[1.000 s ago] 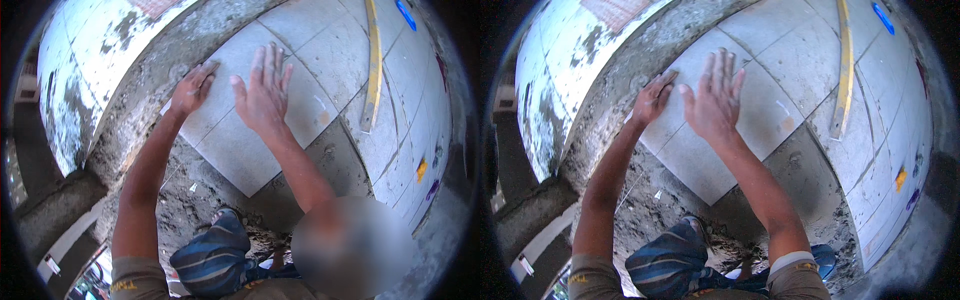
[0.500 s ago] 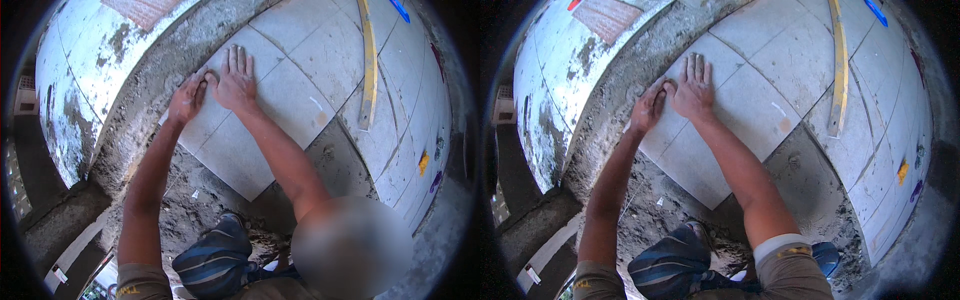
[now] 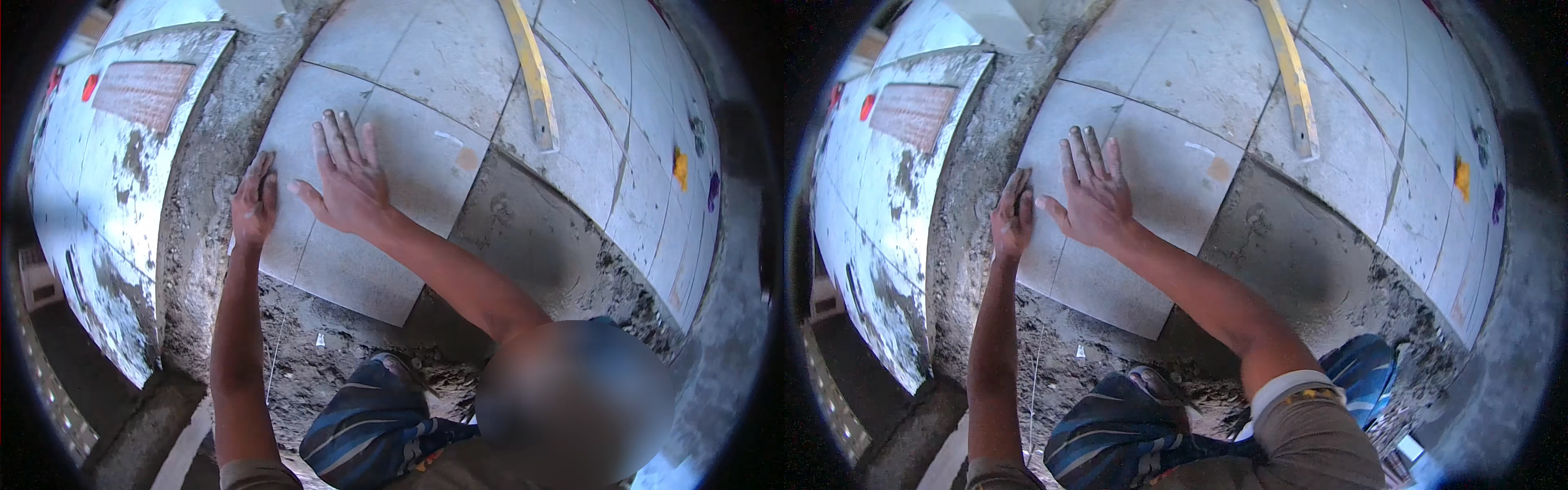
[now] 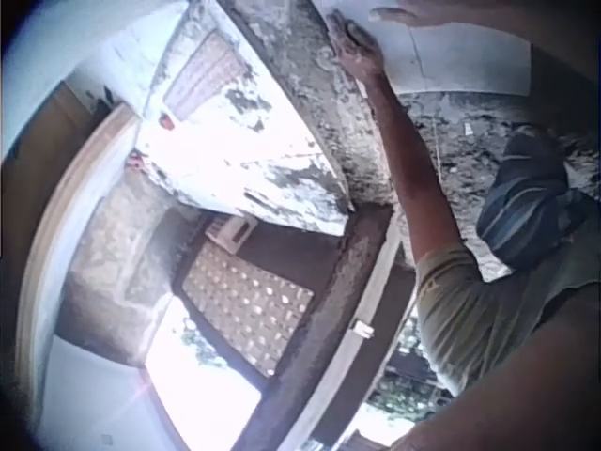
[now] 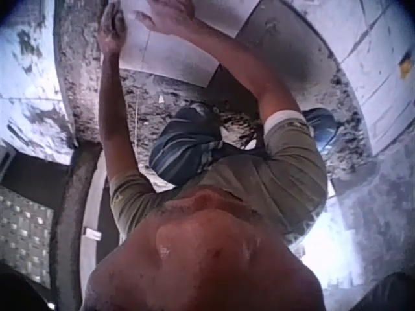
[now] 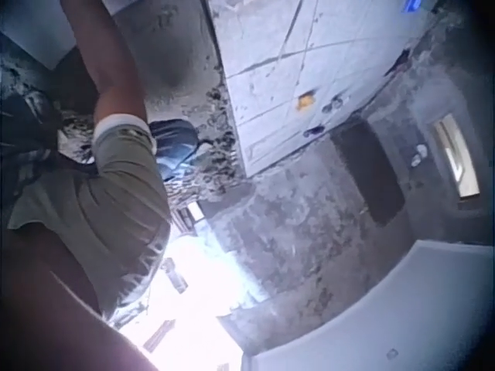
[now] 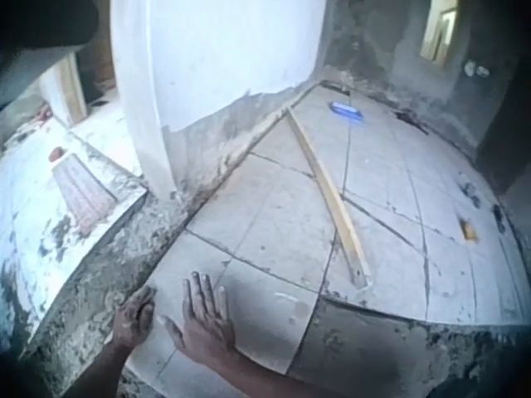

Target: Cutting tiles with an angle grinder and placing them onto a prepared wet-cement floor base.

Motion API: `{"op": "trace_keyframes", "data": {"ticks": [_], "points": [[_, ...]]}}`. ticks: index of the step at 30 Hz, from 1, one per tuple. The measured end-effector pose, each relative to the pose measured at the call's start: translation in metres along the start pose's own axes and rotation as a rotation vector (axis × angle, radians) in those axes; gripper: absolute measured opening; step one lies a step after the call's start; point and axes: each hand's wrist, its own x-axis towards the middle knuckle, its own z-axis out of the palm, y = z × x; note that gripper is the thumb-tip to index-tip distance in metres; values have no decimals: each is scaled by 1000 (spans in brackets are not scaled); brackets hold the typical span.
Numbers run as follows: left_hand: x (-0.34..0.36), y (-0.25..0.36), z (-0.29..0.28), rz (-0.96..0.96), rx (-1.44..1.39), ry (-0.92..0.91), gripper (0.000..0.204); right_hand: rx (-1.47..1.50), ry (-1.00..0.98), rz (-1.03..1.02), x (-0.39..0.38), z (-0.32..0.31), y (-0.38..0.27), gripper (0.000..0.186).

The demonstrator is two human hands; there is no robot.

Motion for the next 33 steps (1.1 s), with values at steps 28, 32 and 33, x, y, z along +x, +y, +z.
{"op": "trace_keyframes", "data": {"ticks": [28,32,33], "points": [[4,-2,11,156,21,-2,35,-54,-119,105,-106,-12,19,91],[9,9,3,106,98,-24,37,12,-76,95,-111,-44,16,90],[13,11,4,102,82,-22,36,-53,-130,59,-122,-34,18,90]]}}
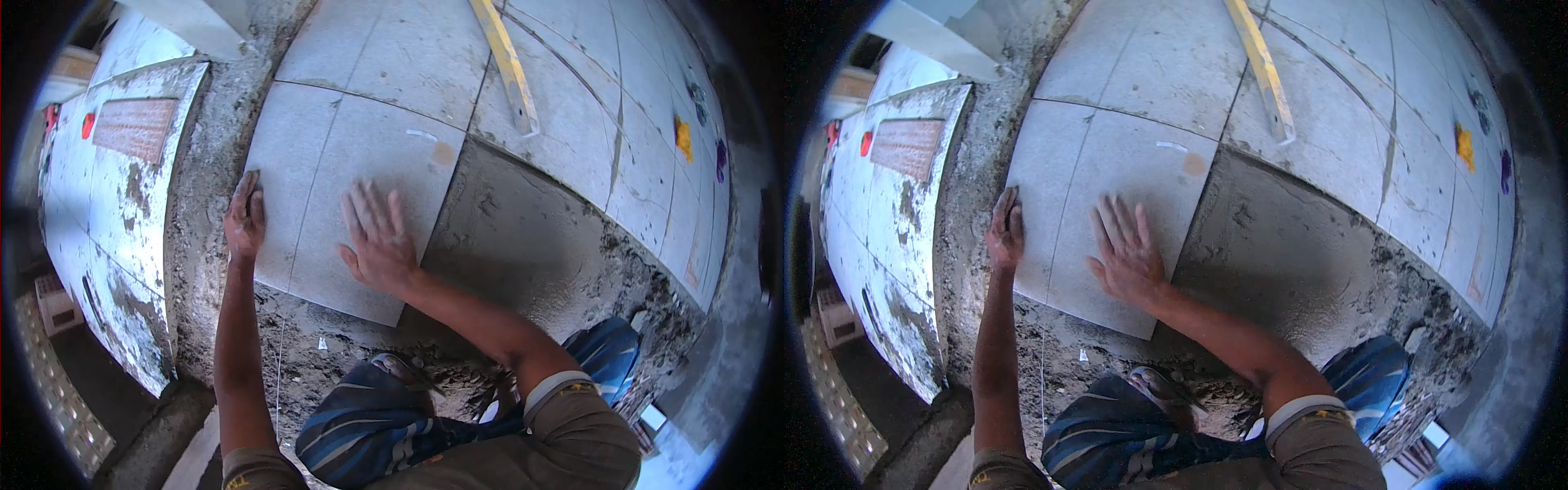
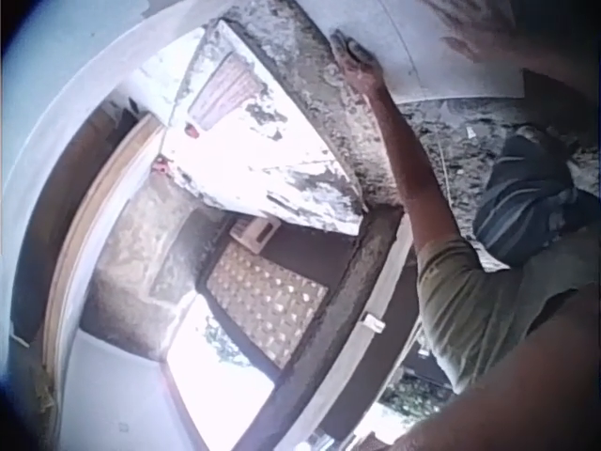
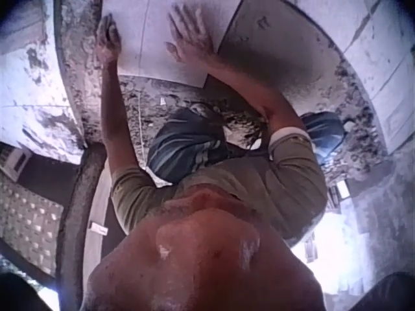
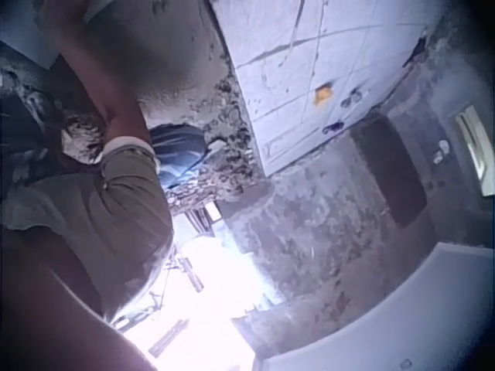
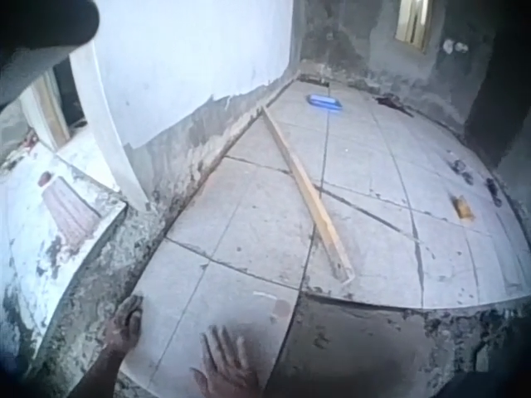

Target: Cutting tiles with an angle grinder and placing them onto a prepared wet-cement floor base.

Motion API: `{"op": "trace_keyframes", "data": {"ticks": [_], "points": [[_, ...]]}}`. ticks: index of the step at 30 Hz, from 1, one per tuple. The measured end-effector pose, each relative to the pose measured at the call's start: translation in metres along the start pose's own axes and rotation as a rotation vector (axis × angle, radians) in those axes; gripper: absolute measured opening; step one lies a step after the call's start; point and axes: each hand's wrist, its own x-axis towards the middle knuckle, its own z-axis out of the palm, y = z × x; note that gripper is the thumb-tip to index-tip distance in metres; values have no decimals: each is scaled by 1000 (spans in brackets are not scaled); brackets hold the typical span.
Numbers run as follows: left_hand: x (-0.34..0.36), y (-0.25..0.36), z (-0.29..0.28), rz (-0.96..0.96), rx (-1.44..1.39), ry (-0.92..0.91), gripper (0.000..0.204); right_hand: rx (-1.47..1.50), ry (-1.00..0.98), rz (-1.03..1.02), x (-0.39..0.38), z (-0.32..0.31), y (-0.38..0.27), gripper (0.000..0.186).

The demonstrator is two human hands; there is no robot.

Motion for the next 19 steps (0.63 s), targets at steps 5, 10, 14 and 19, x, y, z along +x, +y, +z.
{"op": "trace_keyframes", "data": {"ticks": [5,10,14,19], "points": [[-7,2,1,-40,49,2,33,29,-11,3,-12,21,-16,90],[-13,-1,0,-124,60,-11,35,-51,14,-36,6,-9,0,91],[-16,-14,-8,-146,196,-79,42,-64,228,-28,52,-61,10,90],[-57,44,7,-224,220,-5,61,-89,147,-15,50,24,21,93]]}}
